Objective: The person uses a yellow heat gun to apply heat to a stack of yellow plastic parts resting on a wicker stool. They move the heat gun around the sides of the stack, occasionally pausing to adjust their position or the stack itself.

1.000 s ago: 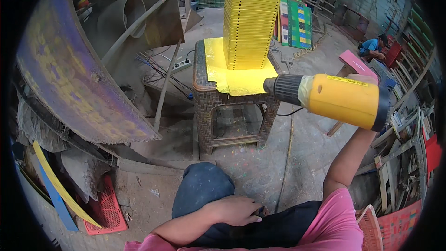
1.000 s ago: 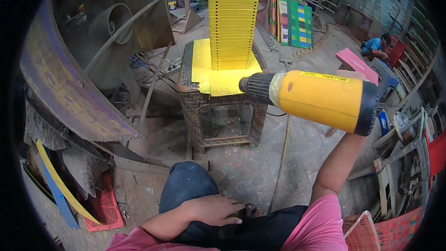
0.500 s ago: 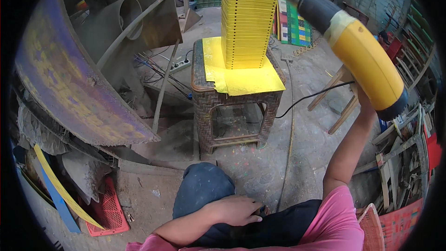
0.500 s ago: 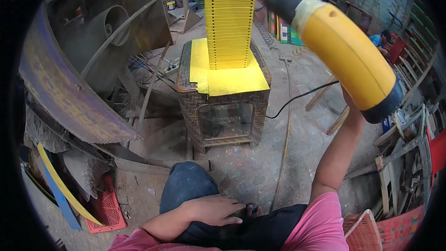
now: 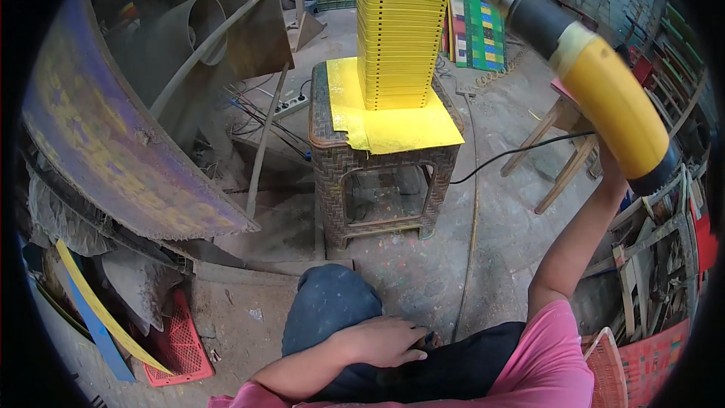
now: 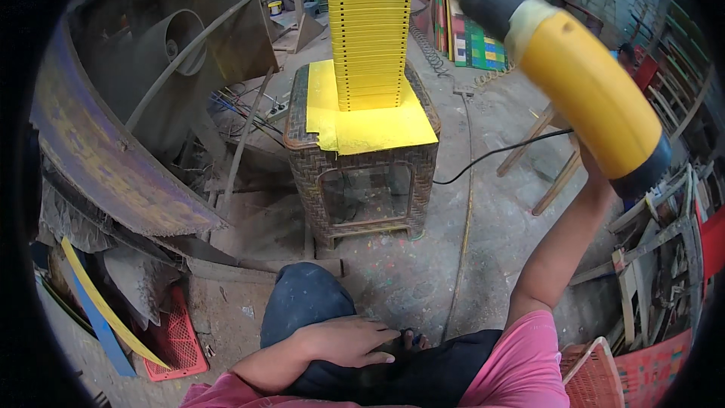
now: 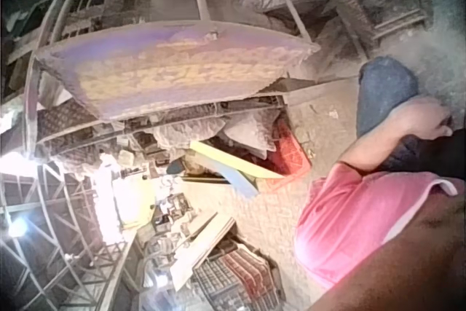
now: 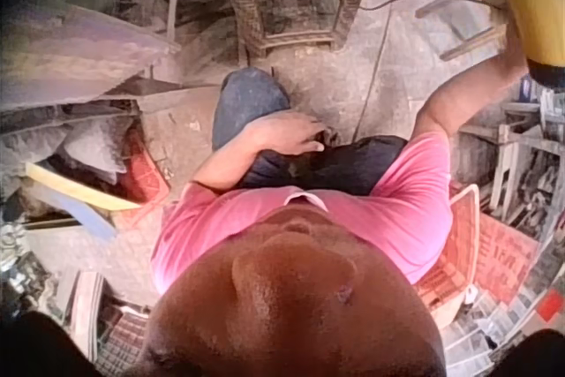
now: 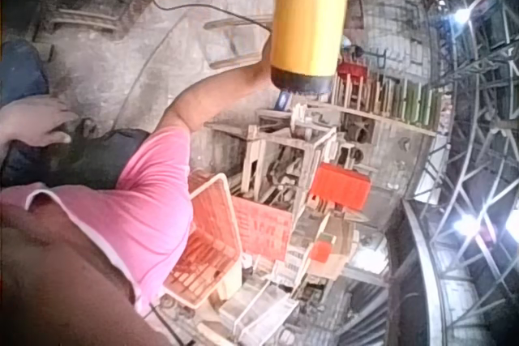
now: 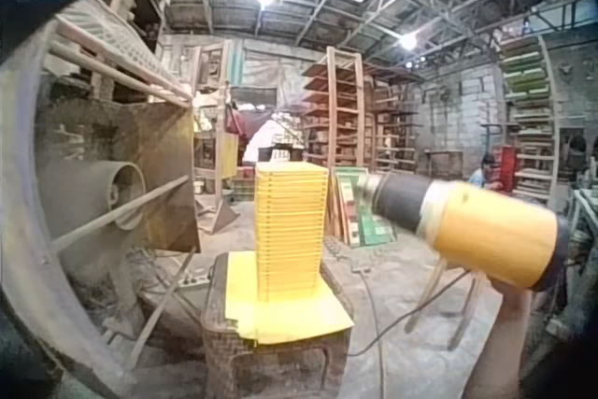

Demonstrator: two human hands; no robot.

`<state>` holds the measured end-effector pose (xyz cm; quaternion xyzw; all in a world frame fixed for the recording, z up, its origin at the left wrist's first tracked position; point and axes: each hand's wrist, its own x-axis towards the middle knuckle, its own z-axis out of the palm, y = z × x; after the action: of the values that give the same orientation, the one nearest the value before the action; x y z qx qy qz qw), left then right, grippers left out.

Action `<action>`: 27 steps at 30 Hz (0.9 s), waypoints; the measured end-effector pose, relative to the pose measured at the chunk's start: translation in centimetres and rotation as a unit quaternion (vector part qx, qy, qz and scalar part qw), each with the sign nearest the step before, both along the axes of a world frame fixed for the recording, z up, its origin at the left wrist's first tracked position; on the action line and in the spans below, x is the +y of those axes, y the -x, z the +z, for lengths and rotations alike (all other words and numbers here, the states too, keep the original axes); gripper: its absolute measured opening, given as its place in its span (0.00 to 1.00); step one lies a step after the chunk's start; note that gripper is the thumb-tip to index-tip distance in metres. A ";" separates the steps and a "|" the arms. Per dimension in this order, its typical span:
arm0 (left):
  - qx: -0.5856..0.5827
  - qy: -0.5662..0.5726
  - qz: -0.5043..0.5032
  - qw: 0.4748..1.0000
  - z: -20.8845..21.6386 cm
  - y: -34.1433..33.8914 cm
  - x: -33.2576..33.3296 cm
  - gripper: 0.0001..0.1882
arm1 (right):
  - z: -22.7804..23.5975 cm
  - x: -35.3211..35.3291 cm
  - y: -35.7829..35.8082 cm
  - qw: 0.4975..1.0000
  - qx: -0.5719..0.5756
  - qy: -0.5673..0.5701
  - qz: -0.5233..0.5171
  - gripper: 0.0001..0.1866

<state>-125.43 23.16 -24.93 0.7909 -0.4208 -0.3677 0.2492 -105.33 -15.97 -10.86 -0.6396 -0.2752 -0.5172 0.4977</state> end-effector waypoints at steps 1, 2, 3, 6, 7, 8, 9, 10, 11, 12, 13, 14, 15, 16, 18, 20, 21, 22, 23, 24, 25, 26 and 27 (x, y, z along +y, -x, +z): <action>0.003 -0.007 0.011 1.000 -0.1 0.1 0.2 0.32 | -0.4 1.6 -0.7 1.000 0.003 0.000 -0.002 0.27; 0.006 -0.009 0.007 1.000 0.0 0.1 0.2 0.31 | -0.1 2.5 -0.6 1.000 0.004 0.005 -0.012 0.27; 0.008 -0.012 0.003 1.000 0.1 0.0 0.2 0.31 | 0.1 3.2 -0.6 1.000 0.007 0.005 -0.021 0.27; 0.006 -0.003 -0.005 1.000 0.2 -0.2 0.0 0.31 | 0.8 1.0 0.3 0.978 -0.022 0.119 -0.170 0.28; 0.004 -0.001 0.000 1.000 0.3 -0.1 0.1 0.31 | 0.4 -0.3 0.2 0.979 -0.023 0.130 -0.157 0.27; 0.004 0.002 -0.001 1.000 0.2 -0.1 0.1 0.31 | -0.4 -2.6 0.1 0.981 -0.021 0.144 -0.129 0.26; 0.003 0.002 -0.002 1.000 0.3 -0.2 0.1 0.31 | -1.4 -4.9 0.0 0.987 -0.011 0.136 -0.089 0.26; 0.003 0.002 -0.001 1.000 0.4 -0.2 0.1 0.31 | -2.6 -6.7 0.0 0.991 -0.007 0.124 -0.049 0.26; 0.000 0.007 0.002 1.000 0.2 -0.1 0.1 0.31 | -3.3 -8.0 -0.2 0.995 0.014 0.096 -0.008 0.24; -0.005 0.012 0.006 1.000 0.1 0.1 0.1 0.30 | -3.8 -9.3 -0.3 0.997 0.035 0.066 0.032 0.23; -0.008 0.017 0.010 1.000 0.0 0.1 0.2 0.30 | -3.6 -8.9 0.1 0.995 0.054 0.033 0.071 0.21; -0.003 0.012 0.010 1.000 0.1 0.1 0.2 0.30 | -3.2 -7.4 1.2 0.991 0.040 0.034 0.124 0.21; 0.003 0.007 0.010 1.000 0.4 0.0 0.2 0.30 | -3.8 -7.7 -0.1 0.987 0.034 -0.035 0.151 0.21; 0.008 0.005 0.006 1.000 0.4 0.0 0.0 0.30 | -3.8 -7.6 -0.7 0.979 0.021 -0.102 0.173 0.21; 0.004 0.010 0.001 1.000 0.1 -0.1 -0.2 0.30 | -3.6 -7.3 -1.6 0.976 -0.004 -0.150 0.158 0.21; 0.007 0.012 0.002 1.000 0.1 0.0 -0.1 0.30 | -2.3 -3.9 -1.5 0.996 -0.005 -0.073 0.060 0.21; 0.009 0.012 0.002 1.000 0.3 -0.1 0.0 0.30 | -1.7 -2.5 -1.3 0.999 -0.004 -0.036 0.017 0.21; 0.016 0.005 0.008 1.000 0.4 -0.1 0.1 0.30 | -2.1 -0.8 -1.8 1.000 -0.004 -0.011 -0.009 0.22; 0.012 0.003 0.010 1.000 0.3 0.0 0.1 0.31 | -1.9 0.0 -1.7 0.999 -0.003 0.013 -0.032 0.22; 0.008 0.002 0.012 1.000 0.2 0.1 0.1 0.31 | -1.7 0.3 -1.8 0.999 -0.005 0.029 -0.043 0.22; 0.004 0.004 0.009 1.000 0.1 0.1 0.1 0.31 | -1.4 -0.2 -1.4 0.997 -0.003 0.047 -0.053 0.22; 0.004 0.006 0.005 1.000 0.2 0.1 0.1 0.31 | -1.3 -0.8 -1.1 0.996 -0.001 0.061 -0.057 0.22; 0.004 0.008 0.002 1.000 0.4 0.0 0.1 0.31 | -1.4 -1.8 -0.7 0.996 0.005 0.069 -0.053 0.22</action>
<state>-125.44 23.22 -24.49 0.7882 -0.4216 -0.3667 0.2581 -104.64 -17.76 -12.24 -0.6887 -0.2735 -0.5198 0.4250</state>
